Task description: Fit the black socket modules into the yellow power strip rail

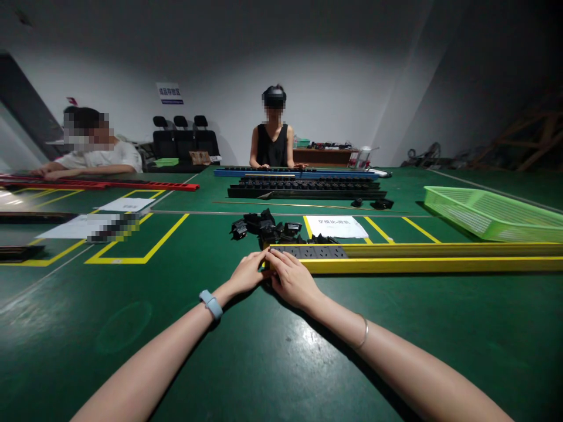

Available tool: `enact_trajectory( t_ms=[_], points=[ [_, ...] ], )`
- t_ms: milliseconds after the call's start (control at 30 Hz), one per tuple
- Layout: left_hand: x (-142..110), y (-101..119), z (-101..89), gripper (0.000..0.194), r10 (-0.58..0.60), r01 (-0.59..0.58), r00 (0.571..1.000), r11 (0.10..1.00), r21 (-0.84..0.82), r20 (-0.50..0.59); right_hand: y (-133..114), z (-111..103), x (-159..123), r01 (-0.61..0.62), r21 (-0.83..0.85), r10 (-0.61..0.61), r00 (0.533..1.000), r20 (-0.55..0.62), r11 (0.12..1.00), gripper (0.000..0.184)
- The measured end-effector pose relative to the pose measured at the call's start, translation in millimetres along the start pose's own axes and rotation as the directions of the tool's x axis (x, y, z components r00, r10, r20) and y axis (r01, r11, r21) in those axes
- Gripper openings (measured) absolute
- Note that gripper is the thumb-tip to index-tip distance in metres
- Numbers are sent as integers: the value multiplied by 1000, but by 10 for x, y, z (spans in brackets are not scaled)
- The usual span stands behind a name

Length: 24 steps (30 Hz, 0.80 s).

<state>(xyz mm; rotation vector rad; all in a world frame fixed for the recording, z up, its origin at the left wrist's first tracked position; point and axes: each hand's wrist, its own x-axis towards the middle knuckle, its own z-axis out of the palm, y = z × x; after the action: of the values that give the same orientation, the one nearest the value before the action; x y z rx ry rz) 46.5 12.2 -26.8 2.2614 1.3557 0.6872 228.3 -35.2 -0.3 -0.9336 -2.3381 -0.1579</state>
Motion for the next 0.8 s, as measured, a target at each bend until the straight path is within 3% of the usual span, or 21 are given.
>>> enact_trajectory(
  t_ms=[333,800],
  points=[
    [-14,55,-26,71,-16,16,1000,1000,-13,8,3,-14,-47,-115,-20,112,989,-101,993,51],
    [-30,90,-44,72,-40,39,999,999,-38,-14,39,2,-78,-232,-150,209,965,-156,961,53]
  ],
)
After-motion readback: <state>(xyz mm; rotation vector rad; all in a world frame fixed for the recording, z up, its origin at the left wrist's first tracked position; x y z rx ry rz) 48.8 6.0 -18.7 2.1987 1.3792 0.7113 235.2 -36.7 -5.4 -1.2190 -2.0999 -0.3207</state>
